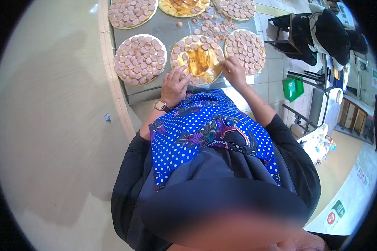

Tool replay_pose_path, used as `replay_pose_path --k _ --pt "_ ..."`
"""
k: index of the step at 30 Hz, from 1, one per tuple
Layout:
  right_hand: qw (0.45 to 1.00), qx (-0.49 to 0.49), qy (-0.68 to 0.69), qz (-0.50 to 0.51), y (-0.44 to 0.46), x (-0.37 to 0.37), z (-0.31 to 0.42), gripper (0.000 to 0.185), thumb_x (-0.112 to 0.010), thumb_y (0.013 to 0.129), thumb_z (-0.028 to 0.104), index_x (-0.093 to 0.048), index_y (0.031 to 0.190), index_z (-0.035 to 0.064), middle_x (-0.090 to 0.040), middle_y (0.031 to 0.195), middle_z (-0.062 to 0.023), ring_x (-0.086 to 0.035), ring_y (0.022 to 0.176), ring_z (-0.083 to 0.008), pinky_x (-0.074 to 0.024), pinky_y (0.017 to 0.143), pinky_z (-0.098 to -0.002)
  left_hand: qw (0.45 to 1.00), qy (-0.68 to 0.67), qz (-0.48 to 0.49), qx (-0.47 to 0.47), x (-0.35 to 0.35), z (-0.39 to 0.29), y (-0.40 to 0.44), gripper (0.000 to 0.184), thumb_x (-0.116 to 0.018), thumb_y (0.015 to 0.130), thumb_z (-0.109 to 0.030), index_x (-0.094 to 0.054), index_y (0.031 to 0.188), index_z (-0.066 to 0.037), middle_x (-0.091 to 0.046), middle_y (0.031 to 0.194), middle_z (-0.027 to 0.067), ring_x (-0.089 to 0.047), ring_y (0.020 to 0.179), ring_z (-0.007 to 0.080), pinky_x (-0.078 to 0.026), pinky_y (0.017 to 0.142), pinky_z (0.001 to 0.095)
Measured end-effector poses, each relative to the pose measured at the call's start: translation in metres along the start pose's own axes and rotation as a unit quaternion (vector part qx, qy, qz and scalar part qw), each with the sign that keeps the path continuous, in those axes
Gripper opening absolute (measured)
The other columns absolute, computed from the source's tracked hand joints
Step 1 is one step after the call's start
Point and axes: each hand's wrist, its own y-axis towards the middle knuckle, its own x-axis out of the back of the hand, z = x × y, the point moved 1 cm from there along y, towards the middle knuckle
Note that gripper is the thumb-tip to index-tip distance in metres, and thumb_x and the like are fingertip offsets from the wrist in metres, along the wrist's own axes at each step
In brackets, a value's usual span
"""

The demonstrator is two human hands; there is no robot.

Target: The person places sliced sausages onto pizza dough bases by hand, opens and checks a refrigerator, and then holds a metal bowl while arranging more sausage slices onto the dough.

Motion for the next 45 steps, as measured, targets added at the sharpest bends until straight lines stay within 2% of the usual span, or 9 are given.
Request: replay_pose_path --k 4,9,18,24,31,33,37,39,45 --pt "0.999 0.030 0.005 -0.021 -0.016 0.001 0.009 0.019 -0.066 0.077 0.000 -0.067 0.094 0.0086 -0.059 0.083 -0.0089 -0.062 0.077 -0.0287 -0.0505 0.065 -0.0391 1.000 -0.001 0.004 -0.008 0.001 0.000 0.005 0.036 -0.066 0.080 -0.006 -0.071 0.114 -0.016 -0.056 0.133 0.0090 -0.054 0.118 0.0289 -0.043 0.095 0.0410" --pt "0.993 -0.080 0.087 -0.007 -0.029 0.006 0.000 0.026 -0.063 0.076 -0.005 -0.068 0.098 0.0084 -0.059 0.085 -0.0097 -0.061 0.082 -0.0293 -0.0507 0.069 -0.0399 1.000 0.002 0.002 -0.012 0.000 0.001 0.006 0.036 -0.066 0.080 -0.006 -0.071 0.115 -0.016 -0.055 0.133 0.0089 -0.054 0.118 0.0291 -0.043 0.095 0.0411" --pt "1.000 -0.017 0.004 0.000 -0.017 0.008 0.008 0.035 -0.061 0.075 -0.007 -0.071 0.104 0.0100 -0.061 0.093 -0.0104 -0.061 0.087 -0.0296 -0.0510 0.074 -0.0387 1.000 0.006 -0.001 -0.012 0.001 -0.003 0.009 0.037 -0.067 0.080 -0.006 -0.071 0.115 -0.015 -0.056 0.133 0.0093 -0.054 0.116 0.0293 -0.043 0.095 0.0411" --pt "0.996 -0.069 -0.029 -0.042 0.063 0.009 -0.027 0.015 -0.065 0.084 0.012 -0.072 0.097 0.0121 -0.064 0.094 -0.0092 -0.063 0.086 -0.0309 -0.0512 0.070 -0.0424 1.000 0.018 -0.021 0.001 0.001 0.001 0.003 0.033 -0.065 0.080 -0.009 -0.070 0.112 -0.014 -0.056 0.133 0.0079 -0.054 0.118 0.0267 -0.041 0.093 0.0393" --pt "0.994 0.013 -0.112 0.001 0.134 -0.022 -0.066 0.018 -0.069 0.080 0.014 -0.072 0.097 0.0119 -0.064 0.098 -0.0100 -0.062 0.094 -0.0336 -0.0500 0.080 -0.0442 0.999 0.024 -0.017 0.020 0.007 -0.001 -0.001 0.034 -0.066 0.079 -0.008 -0.070 0.112 -0.015 -0.055 0.133 0.0083 -0.053 0.117 0.0275 -0.041 0.095 0.0408" --pt "0.980 -0.109 -0.163 0.039 0.140 -0.008 -0.069 0.021 -0.071 0.079 0.014 -0.073 0.100 0.0143 -0.063 0.105 -0.0079 -0.061 0.103 -0.0313 -0.0507 0.086 -0.0429 0.999 0.025 -0.030 0.027 0.008 0.000 -0.002 0.034 -0.066 0.079 -0.008 -0.070 0.112 -0.015 -0.055 0.132 0.0082 -0.053 0.117 0.0277 -0.041 0.095 0.0410" --pt "0.991 -0.074 -0.110 0.016 0.135 -0.014 -0.078 0.019 -0.072 0.077 0.016 -0.073 0.096 0.0120 -0.063 0.105 -0.0076 -0.061 0.104 -0.0315 -0.0506 0.086 -0.0424 0.998 0.036 -0.037 0.044 0.008 0.002 -0.011 0.034 -0.066 0.079 -0.008 -0.070 0.112 -0.016 -0.056 0.131 0.0070 -0.053 0.116 0.0278 -0.041 0.095 0.0411" --pt "0.997 0.030 -0.069 0.031 0.136 -0.023 -0.071 0.014 -0.072 0.077 0.016 -0.072 0.091 0.0103 -0.063 0.102 -0.0086 -0.061 0.101 -0.0317 -0.0511 0.085 -0.0429 0.997 0.041 -0.036 0.047 0.008 0.002 -0.012 0.034 -0.066 0.079 -0.008 -0.070 0.112 -0.016 -0.056 0.131 0.0067 -0.053 0.116 0.0277 -0.041 0.095 0.0409" --pt "0.991 -0.031 -0.128 0.033 0.145 -0.022 -0.053 0.012 -0.072 0.082 0.018 -0.072 0.090 0.0091 -0.066 0.092 -0.0098 -0.065 0.087 -0.0278 -0.0528 0.076 -0.0395 0.998 0.040 -0.041 0.041 0.008 0.000 -0.006 0.033 -0.066 0.078 -0.008 -0.070 0.110 -0.016 -0.056 0.131 0.0068 -0.053 0.116 0.0273 -0.041 0.093 0.0401"
